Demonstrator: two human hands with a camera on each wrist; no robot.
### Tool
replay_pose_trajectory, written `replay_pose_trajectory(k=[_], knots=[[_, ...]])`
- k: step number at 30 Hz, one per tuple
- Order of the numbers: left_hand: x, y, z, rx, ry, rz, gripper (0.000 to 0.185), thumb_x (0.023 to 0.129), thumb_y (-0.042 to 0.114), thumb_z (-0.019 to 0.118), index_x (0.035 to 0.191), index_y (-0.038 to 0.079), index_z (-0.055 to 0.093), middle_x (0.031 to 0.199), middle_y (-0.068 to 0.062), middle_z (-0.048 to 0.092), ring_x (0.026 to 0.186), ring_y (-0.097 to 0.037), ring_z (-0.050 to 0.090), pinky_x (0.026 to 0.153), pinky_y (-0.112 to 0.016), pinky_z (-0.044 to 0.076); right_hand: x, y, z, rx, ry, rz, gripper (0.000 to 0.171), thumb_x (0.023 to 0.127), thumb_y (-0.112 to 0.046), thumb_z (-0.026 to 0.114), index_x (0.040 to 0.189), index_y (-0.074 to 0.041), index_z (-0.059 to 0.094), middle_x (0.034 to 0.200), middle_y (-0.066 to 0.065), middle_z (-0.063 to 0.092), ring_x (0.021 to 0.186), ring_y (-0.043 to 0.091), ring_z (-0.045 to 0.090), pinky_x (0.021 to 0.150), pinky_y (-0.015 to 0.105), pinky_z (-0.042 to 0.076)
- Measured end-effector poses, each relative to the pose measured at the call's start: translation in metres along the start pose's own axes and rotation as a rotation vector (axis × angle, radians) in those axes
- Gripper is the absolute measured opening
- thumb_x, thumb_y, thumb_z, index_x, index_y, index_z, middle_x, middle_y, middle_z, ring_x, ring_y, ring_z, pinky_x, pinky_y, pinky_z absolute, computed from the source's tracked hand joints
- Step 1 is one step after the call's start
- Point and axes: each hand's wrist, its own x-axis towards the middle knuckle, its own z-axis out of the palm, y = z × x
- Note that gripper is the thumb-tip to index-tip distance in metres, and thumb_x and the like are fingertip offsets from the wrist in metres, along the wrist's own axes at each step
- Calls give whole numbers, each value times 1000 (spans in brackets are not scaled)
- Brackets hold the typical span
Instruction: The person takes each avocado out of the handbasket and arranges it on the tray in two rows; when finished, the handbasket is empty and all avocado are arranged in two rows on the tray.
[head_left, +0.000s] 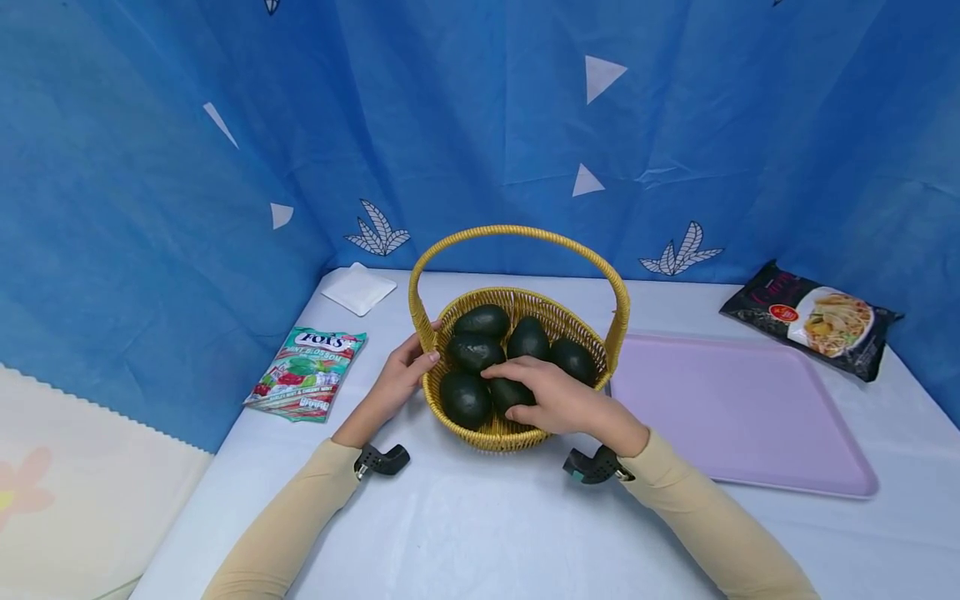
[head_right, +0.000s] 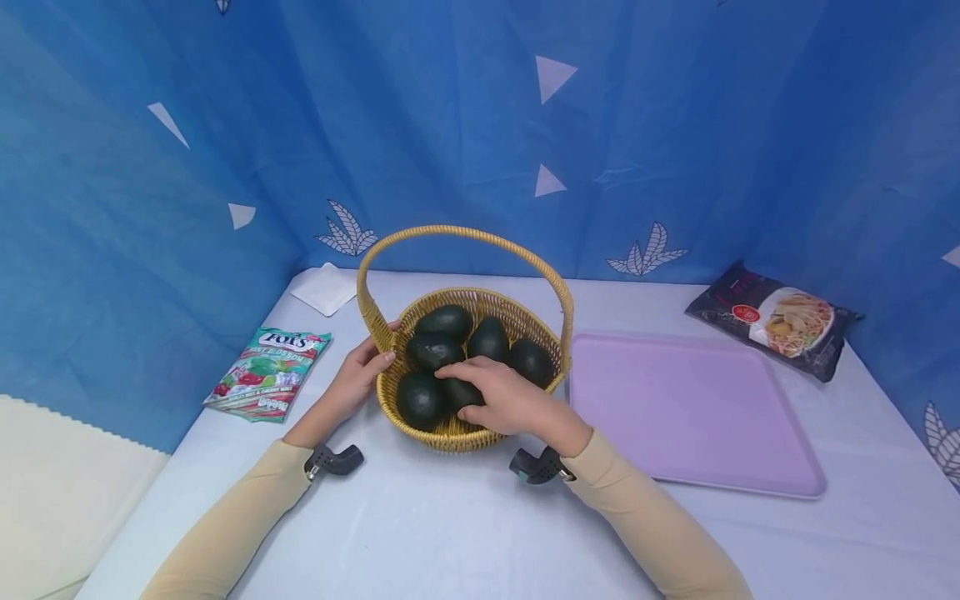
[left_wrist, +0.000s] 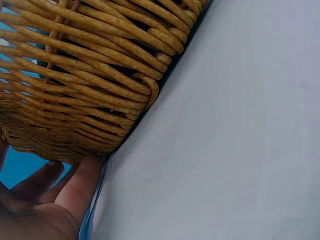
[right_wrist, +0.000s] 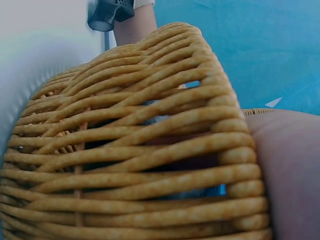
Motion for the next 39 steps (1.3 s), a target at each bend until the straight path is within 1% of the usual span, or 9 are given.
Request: replay_pose_trajectory(k=[5, 12, 19, 23, 27, 30, 33, 37, 39], knots=[[0, 0, 0, 0, 0, 13, 55, 106, 20, 52, 159, 17, 37, 158, -19, 45, 134, -35, 49, 102, -34, 51, -1, 0, -1, 15, 1, -6, 52, 95, -14, 71, 144, -18, 56, 146, 16, 55, 132, 33, 56, 103, 49, 54], [-1, 0, 0, 11, 0, 10, 54, 106, 22, 52, 158, 20, 38, 156, -18, 46, 136, -34, 49, 109, -49, 48, -3, 1, 0, 27, 20, -18, 48, 95, -14, 71, 141, -18, 59, 148, 20, 52, 136, 37, 53, 103, 51, 53], [-1, -1, 0, 11, 6, 2, 54, 106, 21, 52, 158, 20, 38, 155, -19, 48, 133, -32, 51, 104, -36, 51, -6, 1, -4, 57, 41, -9, 47, 96, -17, 70, 141, -19, 59, 152, 21, 48, 139, 39, 51, 104, 54, 52], [0, -1, 1, 8, 5, 8, 54, 106, 21, 52, 158, 20, 38, 156, -19, 47, 134, -34, 50, 105, -39, 50, -8, 0, -10, 63, 53, -17, 47, 96, -19, 70, 142, -20, 58, 150, 19, 50, 138, 38, 51, 104, 54, 51], [0, -2, 0, 5, 3, 14, 54, 106, 21, 51, 159, 19, 38, 156, -19, 47, 136, -35, 49, 107, -41, 50, -13, -1, -19, 82, 99, -40, 48, 96, -18, 71, 142, -18, 59, 145, 14, 56, 130, 32, 57, 100, 49, 54], [0, -2, 0, 4, 2, 15, 54, 106, 20, 51, 159, 18, 37, 156, -20, 47, 135, -34, 49, 105, -37, 50, -19, -1, -28, 115, 148, -60, 47, 95, -17, 72, 140, -16, 59, 140, 11, 60, 123, 27, 60, 95, 44, 56], [0, -3, 0, 8, 4, 13, 54, 106, 20, 51, 159, 18, 37, 156, -19, 46, 134, -33, 50, 104, -33, 50, -26, 1, -36, 150, 181, -68, 47, 95, -17, 72, 140, -15, 59, 140, 9, 61, 123, 26, 59, 95, 41, 56], [0, -3, 0, 10, 7, 7, 54, 106, 21, 52, 159, 19, 38, 156, -18, 47, 134, -33, 50, 106, -37, 50, -38, 2, -47, 222, 175, -53, 48, 96, -14, 71, 142, -14, 57, 144, 10, 59, 125, 28, 59, 95, 38, 57], [0, -3, 0, 5, 6, 6, 54, 106, 21, 52, 159, 20, 38, 156, -18, 46, 135, -34, 49, 108, -42, 49, -44, 3, -51, 252, 162, -43, 49, 96, -13, 70, 142, -12, 56, 144, 11, 58, 121, 27, 61, 91, 34, 58]])
